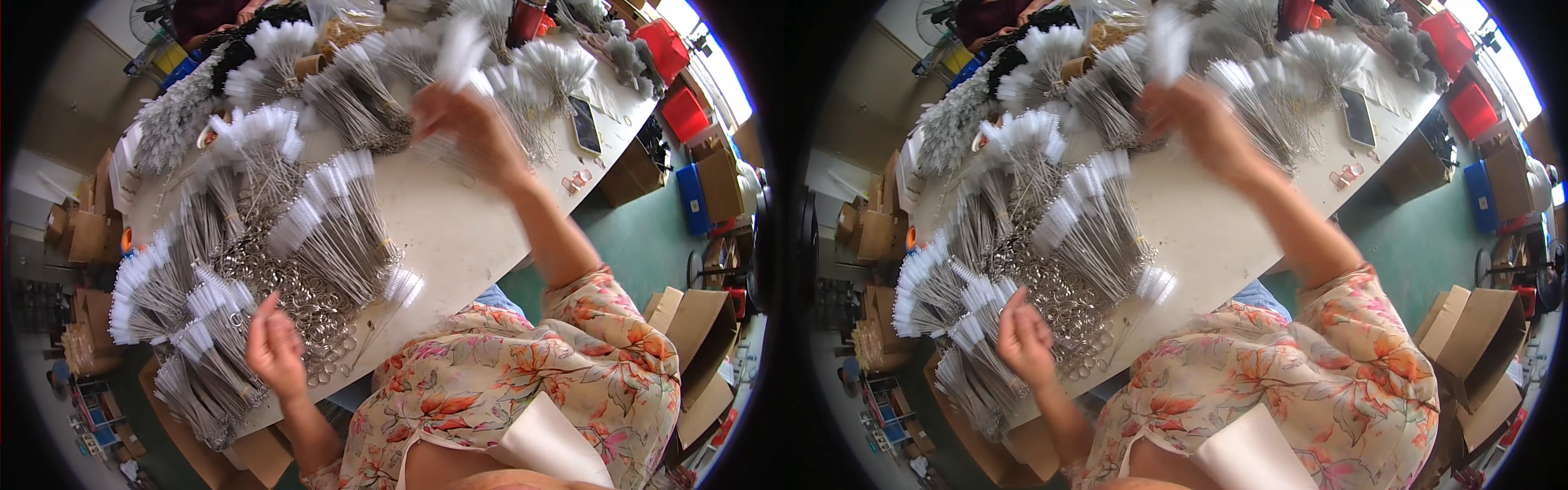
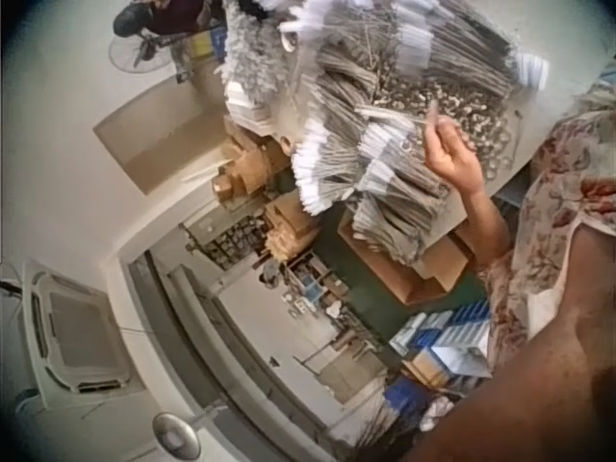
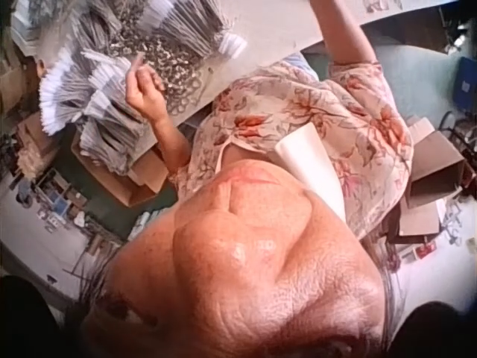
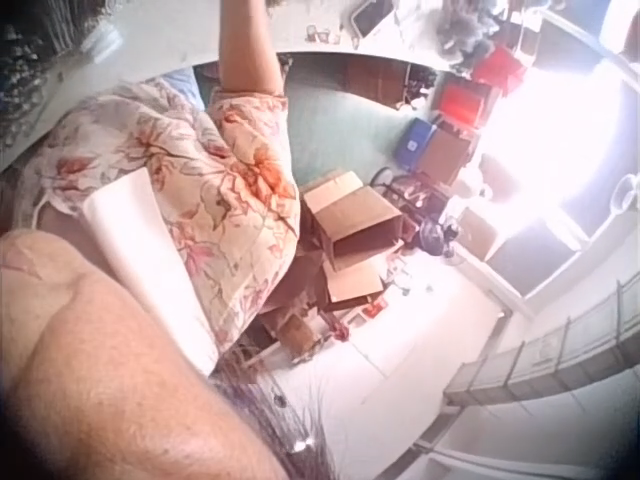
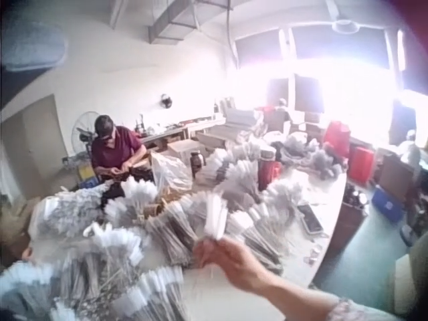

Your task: Assembling small industrial brushes by attaching metal rings to white brush heads.

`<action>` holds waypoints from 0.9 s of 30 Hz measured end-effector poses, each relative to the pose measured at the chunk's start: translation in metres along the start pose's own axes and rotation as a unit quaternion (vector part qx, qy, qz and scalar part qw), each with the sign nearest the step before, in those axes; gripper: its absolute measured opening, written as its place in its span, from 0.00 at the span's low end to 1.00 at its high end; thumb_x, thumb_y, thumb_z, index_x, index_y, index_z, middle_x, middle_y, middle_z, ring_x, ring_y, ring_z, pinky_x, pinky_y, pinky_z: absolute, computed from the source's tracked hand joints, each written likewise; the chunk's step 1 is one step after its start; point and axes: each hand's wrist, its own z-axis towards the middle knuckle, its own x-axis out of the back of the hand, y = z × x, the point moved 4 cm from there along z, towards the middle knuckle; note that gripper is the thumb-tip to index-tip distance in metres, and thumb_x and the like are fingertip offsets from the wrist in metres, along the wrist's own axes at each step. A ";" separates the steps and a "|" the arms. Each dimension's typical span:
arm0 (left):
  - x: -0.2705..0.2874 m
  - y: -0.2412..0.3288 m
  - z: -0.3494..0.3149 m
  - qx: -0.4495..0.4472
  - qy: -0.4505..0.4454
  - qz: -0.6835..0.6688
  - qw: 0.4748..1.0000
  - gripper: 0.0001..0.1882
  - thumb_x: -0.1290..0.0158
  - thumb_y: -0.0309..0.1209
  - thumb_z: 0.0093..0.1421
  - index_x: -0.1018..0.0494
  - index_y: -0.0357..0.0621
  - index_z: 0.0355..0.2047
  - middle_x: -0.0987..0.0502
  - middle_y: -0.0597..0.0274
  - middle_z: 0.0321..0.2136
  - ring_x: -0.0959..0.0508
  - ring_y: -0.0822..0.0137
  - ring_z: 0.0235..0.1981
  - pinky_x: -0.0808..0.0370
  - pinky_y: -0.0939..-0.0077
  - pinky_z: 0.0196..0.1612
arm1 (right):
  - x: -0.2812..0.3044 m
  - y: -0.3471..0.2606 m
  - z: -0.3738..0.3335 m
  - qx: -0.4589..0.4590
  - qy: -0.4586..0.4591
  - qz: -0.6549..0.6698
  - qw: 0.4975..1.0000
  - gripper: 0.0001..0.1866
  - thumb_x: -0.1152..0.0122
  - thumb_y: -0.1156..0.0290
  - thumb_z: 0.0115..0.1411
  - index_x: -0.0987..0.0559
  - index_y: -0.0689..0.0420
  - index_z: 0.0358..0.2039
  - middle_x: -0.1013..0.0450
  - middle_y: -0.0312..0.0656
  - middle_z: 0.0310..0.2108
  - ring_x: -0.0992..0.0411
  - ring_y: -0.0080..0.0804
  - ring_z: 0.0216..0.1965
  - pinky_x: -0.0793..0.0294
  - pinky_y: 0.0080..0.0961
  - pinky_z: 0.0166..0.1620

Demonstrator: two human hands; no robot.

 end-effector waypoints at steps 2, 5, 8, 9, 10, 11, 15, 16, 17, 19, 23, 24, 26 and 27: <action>-0.035 0.009 0.006 -0.062 -0.041 0.011 0.997 0.15 0.58 0.24 0.61 0.34 0.31 0.47 0.35 0.70 0.18 0.38 0.83 0.13 0.40 0.90 0.14 | -0.083 0.005 -0.019 0.013 -0.114 0.189 0.975 0.13 0.52 0.76 0.58 0.29 0.60 0.44 0.30 0.43 0.37 0.29 0.32 0.38 0.30 0.28 0.43; -0.046 0.008 0.015 -0.149 -0.039 0.089 0.984 0.13 0.56 0.24 0.60 0.33 0.32 0.45 0.29 0.64 0.24 0.30 0.78 0.18 0.31 0.85 0.23 | -0.174 -0.002 -0.059 -0.226 -0.295 0.157 0.915 0.13 0.54 0.65 0.62 0.29 0.58 0.43 0.36 0.47 0.47 0.35 0.36 0.47 0.37 0.34 0.52; -0.026 0.009 0.016 -0.270 0.039 0.072 0.959 0.11 0.54 0.30 0.61 0.33 0.36 0.39 0.31 0.58 0.31 0.27 0.69 0.31 0.29 0.74 0.31 | -0.189 -0.029 -0.069 0.171 -0.264 0.042 0.948 0.18 0.46 0.60 0.58 0.30 0.56 0.46 0.42 0.45 0.53 0.42 0.34 0.54 0.38 0.30 0.52; -0.017 0.013 0.011 -0.297 0.061 0.038 0.952 0.10 0.54 0.30 0.61 0.33 0.36 0.38 0.32 0.57 0.34 0.27 0.67 0.32 0.28 0.74 0.32 | -0.181 -0.034 -0.066 0.120 -0.248 0.121 0.954 0.16 0.45 0.61 0.58 0.25 0.57 0.42 0.38 0.42 0.50 0.42 0.33 0.53 0.36 0.30 0.50; -0.008 0.020 0.008 -0.322 0.107 0.086 0.937 0.07 0.53 0.26 0.59 0.33 0.37 0.37 0.33 0.55 0.36 0.26 0.66 0.31 0.26 0.76 0.32 | -0.174 -0.024 -0.061 0.073 -0.227 0.074 0.968 0.16 0.45 0.59 0.58 0.23 0.58 0.39 0.35 0.41 0.47 0.41 0.32 0.52 0.36 0.29 0.49; -0.001 0.026 0.004 -0.345 0.153 0.135 0.916 0.06 0.53 0.23 0.58 0.34 0.37 0.37 0.35 0.54 0.38 0.25 0.66 0.30 0.25 0.78 0.32 | -0.167 -0.012 -0.055 0.026 -0.205 0.026 0.978 0.16 0.46 0.58 0.58 0.21 0.58 0.37 0.33 0.40 0.44 0.39 0.31 0.50 0.35 0.29 0.49; -0.015 0.003 -0.022 -0.323 0.009 0.177 0.929 0.08 0.50 0.22 0.56 0.28 0.38 0.37 0.36 0.54 0.41 0.29 0.62 0.41 0.27 0.75 0.40 | -0.199 0.024 -0.081 -0.280 -0.233 0.342 0.866 0.19 0.55 0.57 0.63 0.24 0.60 0.38 0.28 0.37 0.33 0.31 0.21 0.33 0.29 0.21 0.40; -0.020 -0.005 -0.023 -0.346 0.006 0.191 0.919 0.10 0.48 0.21 0.53 0.27 0.40 0.37 0.36 0.55 0.42 0.30 0.62 0.42 0.29 0.73 0.42 | -0.204 0.026 -0.086 -0.315 -0.213 0.446 0.810 0.16 0.56 0.61 0.63 0.27 0.59 0.39 0.28 0.36 0.32 0.30 0.19 0.30 0.27 0.19 0.37; -0.024 -0.009 -0.024 -0.366 0.003 0.206 0.908 0.12 0.45 0.20 0.50 0.26 0.41 0.37 0.36 0.55 0.43 0.31 0.61 0.44 0.30 0.71 0.44 | -0.208 0.035 -0.087 -0.369 -0.107 0.484 0.786 0.13 0.55 0.63 0.63 0.28 0.59 0.38 0.28 0.35 0.30 0.29 0.20 0.29 0.27 0.19 0.35; -0.020 0.004 -0.022 -0.371 -0.062 0.280 0.883 0.18 0.43 0.21 0.47 0.26 0.42 0.41 0.37 0.54 0.44 0.33 0.59 0.46 0.32 0.69 0.46 | -0.203 0.035 -0.078 -0.356 -0.103 0.563 0.739 0.10 0.54 0.66 0.63 0.28 0.59 0.37 0.29 0.34 0.29 0.32 0.19 0.25 0.30 0.17 0.29; 0.033 0.035 -0.005 -0.363 0.066 0.190 0.910 0.45 0.37 0.41 0.44 0.48 0.36 0.57 0.43 0.49 0.51 0.37 0.55 0.52 0.36 0.63 0.52 | -0.186 0.016 -0.063 -0.290 -0.308 0.232 0.876 0.10 0.50 0.67 0.61 0.25 0.60 0.32 0.28 0.33 0.23 0.35 0.18 0.20 0.35 0.16 0.26; 0.039 0.048 0.006 -0.335 0.044 0.085 0.937 0.54 0.36 0.45 0.41 0.56 0.32 0.59 0.47 0.47 0.55 0.39 0.53 0.53 0.42 0.59 0.55 | -0.191 0.005 -0.071 -0.308 -0.317 0.239 0.864 0.10 0.50 0.67 0.61 0.25 0.60 0.32 0.28 0.33 0.23 0.35 0.18 0.20 0.35 0.16 0.26; 0.035 0.043 0.018 -0.291 -0.077 0.022 0.953 0.61 0.33 0.49 0.33 0.57 0.35 0.60 0.50 0.47 0.58 0.41 0.53 0.55 0.45 0.57 0.56 | -0.206 -0.017 -0.080 -0.110 -0.418 -0.009 0.902 0.09 0.49 0.69 0.59 0.24 0.61 0.31 0.27 0.37 0.23 0.31 0.20 0.23 0.32 0.18 0.28; 0.021 0.034 0.009 -0.284 -0.186 0.050 0.939 0.62 0.32 0.49 0.33 0.56 0.36 0.60 0.50 0.48 0.59 0.40 0.52 0.55 0.44 0.57 0.56 | -0.213 -0.016 -0.090 -0.119 -0.431 0.003 0.895 0.09 0.49 0.69 0.59 0.24 0.61 0.31 0.27 0.37 0.23 0.31 0.20 0.23 0.32 0.18 0.28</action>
